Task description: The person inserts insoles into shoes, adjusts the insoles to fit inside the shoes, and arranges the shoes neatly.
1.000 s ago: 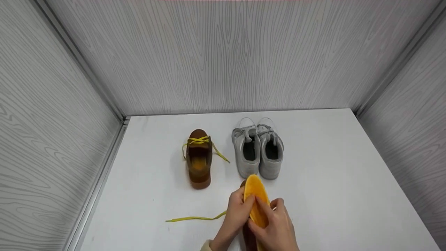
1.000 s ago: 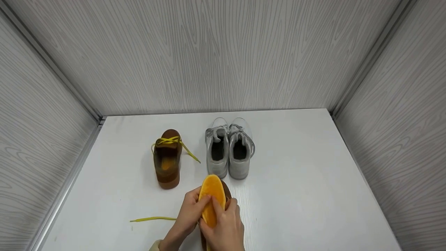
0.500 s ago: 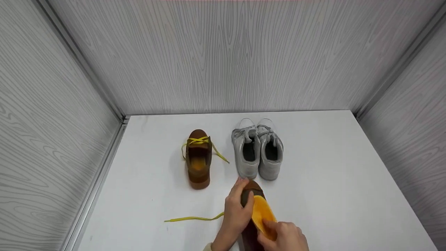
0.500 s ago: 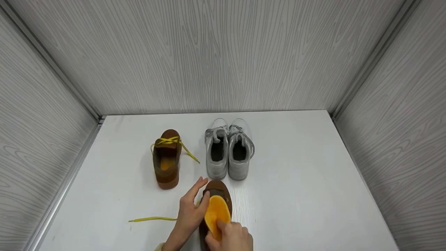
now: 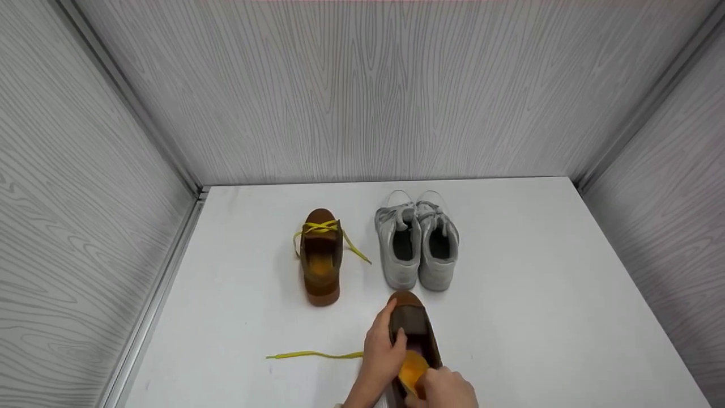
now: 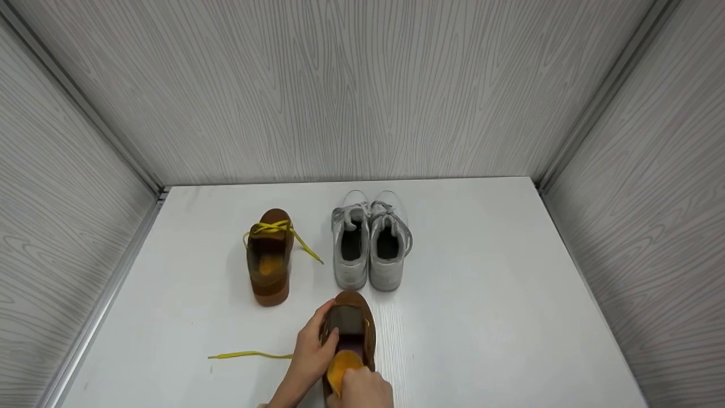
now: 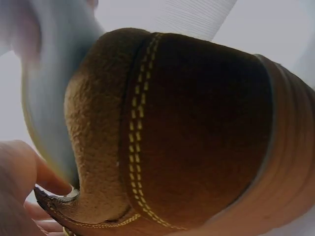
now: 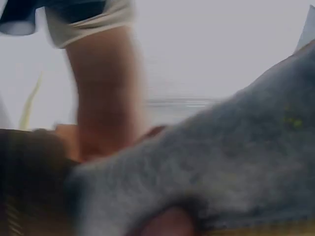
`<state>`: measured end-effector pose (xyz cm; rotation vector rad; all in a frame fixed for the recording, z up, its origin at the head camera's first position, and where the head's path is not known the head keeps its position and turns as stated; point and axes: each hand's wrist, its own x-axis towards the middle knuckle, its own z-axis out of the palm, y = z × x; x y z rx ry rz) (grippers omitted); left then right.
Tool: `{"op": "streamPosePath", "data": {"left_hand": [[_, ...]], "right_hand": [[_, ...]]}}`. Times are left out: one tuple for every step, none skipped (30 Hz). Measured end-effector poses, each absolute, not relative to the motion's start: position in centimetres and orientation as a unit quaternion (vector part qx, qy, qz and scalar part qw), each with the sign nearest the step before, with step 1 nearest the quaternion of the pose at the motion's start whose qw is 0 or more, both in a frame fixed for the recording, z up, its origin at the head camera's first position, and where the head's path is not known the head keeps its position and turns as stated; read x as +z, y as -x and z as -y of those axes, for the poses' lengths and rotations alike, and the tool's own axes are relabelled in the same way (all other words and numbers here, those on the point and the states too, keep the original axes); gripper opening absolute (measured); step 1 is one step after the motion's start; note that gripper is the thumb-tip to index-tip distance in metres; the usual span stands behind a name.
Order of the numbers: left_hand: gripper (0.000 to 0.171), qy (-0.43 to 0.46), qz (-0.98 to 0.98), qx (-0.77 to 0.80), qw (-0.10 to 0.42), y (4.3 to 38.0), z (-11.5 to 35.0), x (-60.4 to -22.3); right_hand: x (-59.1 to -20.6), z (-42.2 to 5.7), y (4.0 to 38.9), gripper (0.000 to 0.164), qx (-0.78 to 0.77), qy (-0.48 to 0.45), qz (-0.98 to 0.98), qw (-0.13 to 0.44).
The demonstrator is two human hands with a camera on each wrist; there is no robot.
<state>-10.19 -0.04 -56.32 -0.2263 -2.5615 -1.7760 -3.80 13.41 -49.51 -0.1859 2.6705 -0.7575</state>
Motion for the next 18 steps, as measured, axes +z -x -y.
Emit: {"op": "streamPosePath", "data": {"left_hand": [[0.056, 0.075, 0.819, -0.568, 0.008, 10.2, 0.1, -56.4], [0.056, 0.075, 0.820, -0.568, 0.009, 10.1, 0.1, -56.4], [0.056, 0.075, 0.821, -0.566, 0.011, 10.1, 0.1, -56.4], [0.056, 0.073, 0.822, -0.565, 0.011, 10.2, 0.1, -56.5], [0.056, 0.071, 0.823, -0.563, 0.012, 10.2, 0.1, -56.6], [0.056, 0.069, 0.825, -0.560, 0.013, 10.1, 0.1, -56.6], [0.055, 0.067, 0.827, -0.557, 0.012, 10.1, 0.1, -56.6], [0.055, 0.064, 0.830, -0.555, 0.010, 10.1, 0.0, -56.5], [0.055, 0.064, 0.832, -0.552, 0.009, 10.1, 0.1, -56.6], [0.054, 0.063, 0.833, -0.549, 0.009, 10.0, 0.1, -56.5], [0.054, 0.063, 0.834, -0.548, 0.009, 10.0, 0.1, -56.5], [0.054, 0.062, 0.836, -0.545, 0.008, 10.0, 0.1, -56.4], [0.054, 0.063, 0.837, -0.543, 0.010, 9.9, 0.2, -56.4], [0.054, 0.065, 0.837, -0.543, 0.011, 9.9, 0.2, -56.3], [0.054, 0.067, 0.838, -0.542, 0.012, 9.9, 0.3, -56.3], [0.055, 0.067, 0.838, -0.542, 0.009, 10.0, 0.4, -56.2], [0.055, 0.068, 0.838, -0.541, 0.008, 10.0, 0.4, -56.1], [0.056, 0.069, 0.838, -0.541, 0.005, 10.0, 0.4, -56.0]], "right_hand": [[-50.0, -13.1, 4.1, 0.033, -0.274, 0.065, -0.946, 0.162], [-50.6, -12.8, 4.5, 0.035, -0.279, 0.062, -0.947, 0.148], [-51.2, -12.5, 4.8, 0.037, -0.281, 0.057, -0.948, 0.137], [-51.7, -12.3, 5.3, 0.037, -0.280, 0.052, -0.949, 0.133], [-52.2, -12.1, 5.7, 0.036, -0.278, 0.049, -0.951, 0.127], [-52.7, -12.0, 6.1, 0.034, -0.276, 0.047, -0.953, 0.119], [-53.2, -11.8, 6.5, 0.031, -0.272, 0.046, -0.955, 0.109], [-53.7, -11.6, 6.8, 0.028, -0.267, 0.045, -0.958, 0.098], [-54.1, -11.3, 7.1, 0.025, -0.261, 0.044, -0.960, 0.086], [-54.5, -11.1, 7.4, 0.022, -0.256, 0.043, -0.963, 0.072], [-54.9, -10.8, 7.5, 0.018, -0.249, 0.042, -0.966, 0.058], [-55.2, -10.4, 7.7, 0.016, -0.243, 0.037, -0.968, 0.048], [-55.5, -10.1, 7.8, 0.014, -0.238, 0.031, -0.970, 0.037], [-55.7, -9.8, 8.0, 0.012, -0.232, 0.022, -0.972, 0.030], [-55.9, -9.5, 8.1, 0.011, -0.230, 0.013, -0.973, 0.026], [-56.1, -9.3, 8.3, 0.010, -0.229, 0.004, -0.973, 0.026], [-56.2, -9.1, 8.4, 0.009, -0.226, -0.005, -0.974, 0.027], [-56.3, -8.9, 8.5, 0.009, -0.227, -0.013, -0.973, 0.030]]}}
